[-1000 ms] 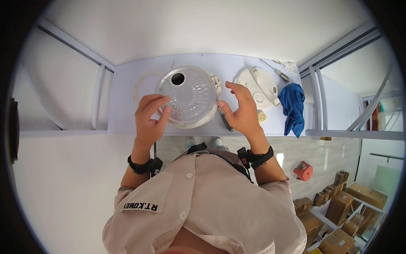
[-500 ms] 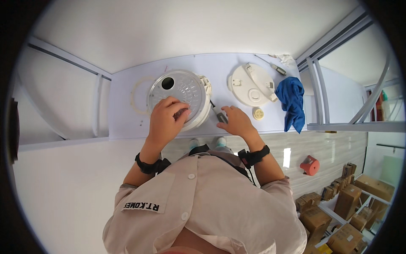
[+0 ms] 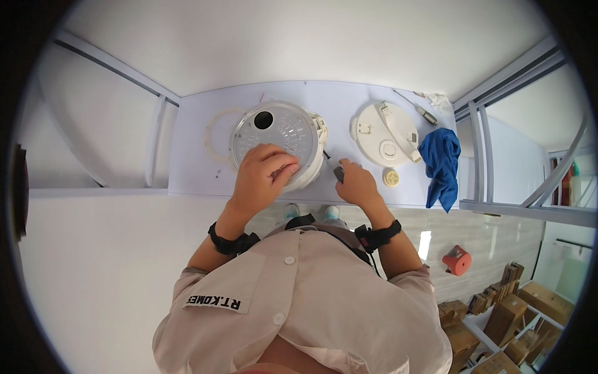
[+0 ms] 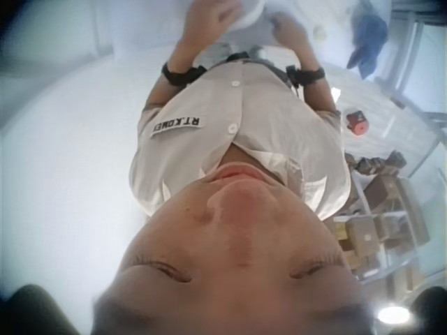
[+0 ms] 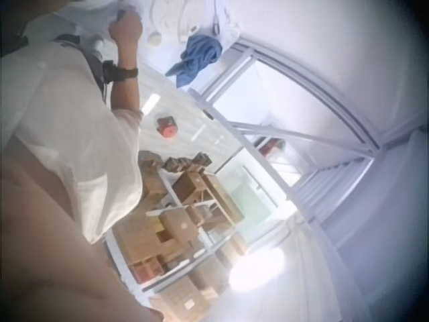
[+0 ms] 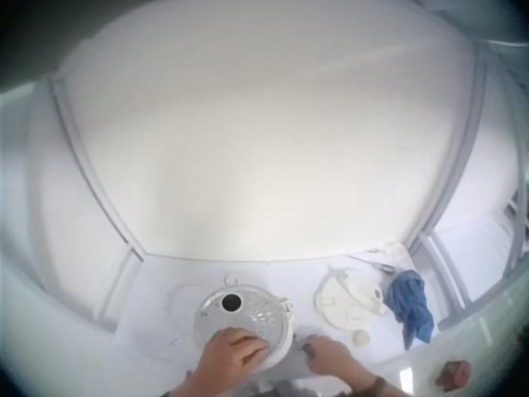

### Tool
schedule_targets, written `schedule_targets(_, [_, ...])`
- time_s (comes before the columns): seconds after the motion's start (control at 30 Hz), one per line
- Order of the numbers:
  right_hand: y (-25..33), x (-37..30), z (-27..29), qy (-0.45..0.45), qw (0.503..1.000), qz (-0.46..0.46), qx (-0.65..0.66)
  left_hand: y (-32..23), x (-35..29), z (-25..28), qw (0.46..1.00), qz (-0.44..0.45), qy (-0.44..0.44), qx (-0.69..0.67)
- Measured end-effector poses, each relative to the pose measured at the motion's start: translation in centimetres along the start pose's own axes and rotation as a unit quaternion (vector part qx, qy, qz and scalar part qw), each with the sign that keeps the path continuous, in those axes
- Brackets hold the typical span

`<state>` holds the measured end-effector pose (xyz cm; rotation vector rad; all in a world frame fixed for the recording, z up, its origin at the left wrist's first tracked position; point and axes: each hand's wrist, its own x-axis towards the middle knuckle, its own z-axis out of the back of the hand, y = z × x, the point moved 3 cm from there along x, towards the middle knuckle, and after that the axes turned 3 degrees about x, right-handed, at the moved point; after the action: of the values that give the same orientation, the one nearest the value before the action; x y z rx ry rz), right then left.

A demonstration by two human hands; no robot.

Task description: The person uses a screwdriver to tighten screws on a circular plastic cover, then wipes the interior of a white bucket with a blue cloth. The person places the cover back onto the bucket and continues to tighten screws to secure it.

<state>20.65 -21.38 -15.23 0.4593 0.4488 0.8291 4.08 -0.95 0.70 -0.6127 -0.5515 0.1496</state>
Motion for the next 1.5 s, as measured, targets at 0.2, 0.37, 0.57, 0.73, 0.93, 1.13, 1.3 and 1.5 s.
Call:
schedule_targets(0.2, [3.4, -2.5, 7.7, -0.172, 0.973, 0.050, 0.148, -0.4, 0.2, -0.7, 0.999, -0.002, 0.017, -0.041])
schedule_targets(0.37, [6.4, -5.1, 12.7, -0.303, 0.932, 0.092, 0.176, -0.9, 0.4, -1.2, 0.997, 0.008, 0.026, -0.078])
schedule_targets(0.57, [7.3, -7.5, 16.9, -0.380, 0.841, 0.260, 0.283, -0.6, 0.4, -1.8, 0.996, 0.017, 0.028, -0.087])
schedule_targets(0.73, [8.2, -7.8, 16.8, -0.446, 0.761, 0.321, 0.346, -0.9, 0.6, -1.8, 1.000, -0.016, 0.012, -0.016])
schedule_targets(0.93, [9.2, -6.6, 16.9, -0.472, 0.741, 0.306, 0.366, -1.0, 0.3, -1.9, 0.999, -0.005, 0.008, 0.035])
schedule_targets(1.13, [10.6, -5.1, 16.8, -0.435, 0.734, 0.340, 0.395, -0.9, 0.2, -1.9, 0.998, 0.033, 0.017, 0.045])
schedule_targets(1.3, [10.2, -5.1, 16.4, -0.392, 0.757, 0.340, 0.396, -0.7, 0.3, -2.0, 0.999, 0.046, 0.018, 0.021])
schedule_targets(1.5, [9.5, -5.0, 16.0, -0.399, 0.759, 0.323, 0.400, -0.3, 0.1, -2.1, 0.998, 0.053, 0.027, 0.015])
